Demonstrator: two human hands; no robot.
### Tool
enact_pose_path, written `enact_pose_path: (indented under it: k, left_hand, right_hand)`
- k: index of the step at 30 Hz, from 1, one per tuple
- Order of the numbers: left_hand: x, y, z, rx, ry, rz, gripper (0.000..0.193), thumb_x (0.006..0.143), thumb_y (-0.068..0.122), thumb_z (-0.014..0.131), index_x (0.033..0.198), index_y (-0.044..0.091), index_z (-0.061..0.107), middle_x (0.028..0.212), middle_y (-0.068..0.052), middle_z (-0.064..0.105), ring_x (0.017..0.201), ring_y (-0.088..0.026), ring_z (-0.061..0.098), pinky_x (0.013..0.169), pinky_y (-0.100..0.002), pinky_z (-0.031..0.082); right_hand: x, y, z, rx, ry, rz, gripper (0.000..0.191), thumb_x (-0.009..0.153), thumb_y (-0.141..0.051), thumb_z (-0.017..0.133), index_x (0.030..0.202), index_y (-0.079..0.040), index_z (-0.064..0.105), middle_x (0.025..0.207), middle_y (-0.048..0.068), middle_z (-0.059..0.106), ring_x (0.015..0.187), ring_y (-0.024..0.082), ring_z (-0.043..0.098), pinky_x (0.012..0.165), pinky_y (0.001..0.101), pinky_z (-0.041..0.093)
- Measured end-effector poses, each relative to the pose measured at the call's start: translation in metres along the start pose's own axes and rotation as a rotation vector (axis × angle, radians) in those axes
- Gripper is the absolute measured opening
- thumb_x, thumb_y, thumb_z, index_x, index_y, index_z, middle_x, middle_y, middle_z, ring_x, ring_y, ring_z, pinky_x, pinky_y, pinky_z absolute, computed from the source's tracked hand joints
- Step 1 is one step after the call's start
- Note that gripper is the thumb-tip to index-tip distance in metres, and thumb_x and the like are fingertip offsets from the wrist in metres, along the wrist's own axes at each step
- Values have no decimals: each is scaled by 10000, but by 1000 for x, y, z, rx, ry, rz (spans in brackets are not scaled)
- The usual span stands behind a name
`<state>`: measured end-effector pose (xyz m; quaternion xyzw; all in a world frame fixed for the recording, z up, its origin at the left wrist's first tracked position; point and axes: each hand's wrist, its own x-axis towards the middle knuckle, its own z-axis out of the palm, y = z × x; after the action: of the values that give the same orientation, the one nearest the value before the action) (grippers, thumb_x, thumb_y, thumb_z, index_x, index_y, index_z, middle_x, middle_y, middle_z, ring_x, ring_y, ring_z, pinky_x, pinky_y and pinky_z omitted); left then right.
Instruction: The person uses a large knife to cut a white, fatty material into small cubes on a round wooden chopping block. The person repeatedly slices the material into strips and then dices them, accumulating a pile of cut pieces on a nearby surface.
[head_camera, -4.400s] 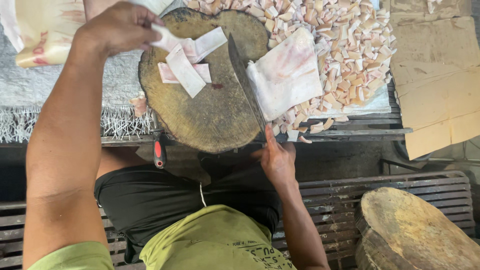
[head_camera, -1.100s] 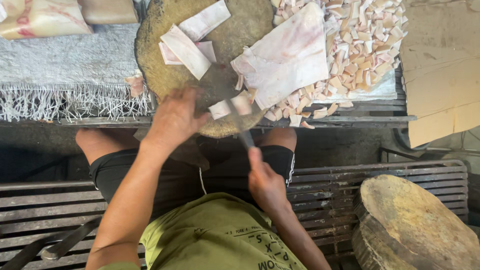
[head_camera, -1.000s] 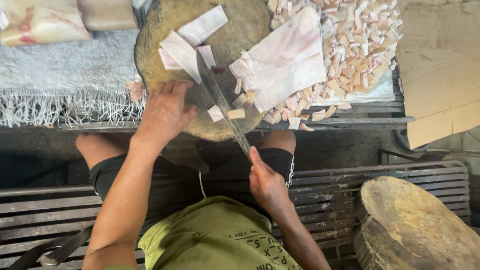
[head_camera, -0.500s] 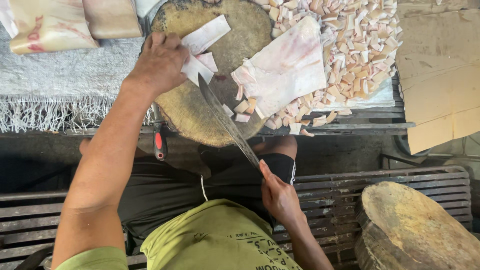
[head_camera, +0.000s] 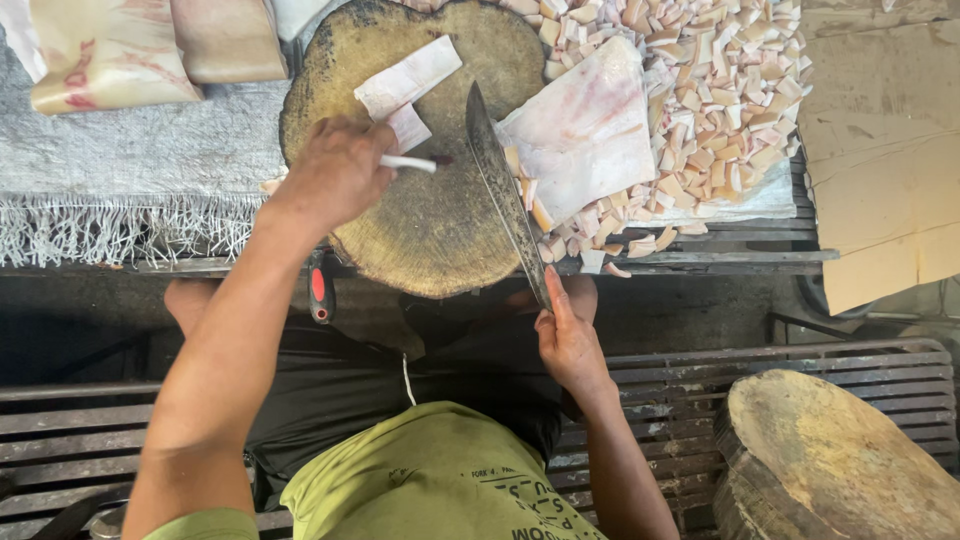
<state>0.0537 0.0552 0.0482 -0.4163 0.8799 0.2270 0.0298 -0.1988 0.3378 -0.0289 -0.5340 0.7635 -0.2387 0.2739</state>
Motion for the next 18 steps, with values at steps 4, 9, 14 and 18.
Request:
enact_pose_path:
  k: [4,9,14,18]
  left_hand:
    - [-16,14,10,-565,-44,-72,267,975,301,638,1122,81,670,1035,-95,724,907,-233,710,903,-406,585]
    - [-17,32,53,-632,85,80,455,893,294,758,1253,49,626,1098,-114,673,974,-215,656,918,-399,516]
    - [-30,35,93,-209,347,183,400,817,261,770,1180,101,721,1182,-96,655,1116,-352,556,964,-481,436]
    - [-34,32,98,-189,276,223,394,883,273,741,1236,102,707,1192,-87,646,1138,-346,566,990,-467,452]
  right_hand:
    - [4,4,3,63,-2,0,721,938,-12,506,1619,-148,312,814,148,686,731,279,682,774,389,560]
    - [6,4,13,82,78,18,668,961,-19,537,1596,-147,373,825,125,687,715,230,662,746,356,550]
    - [4,-2,19,144,158,-127,607,988,-4,551,1569,-117,414,1040,171,728,730,213,696,691,329,554]
    - [-2,-12,18,78,146,-50,644,980,-2,562,1592,-129,412,771,157,700,607,211,677,647,312,553]
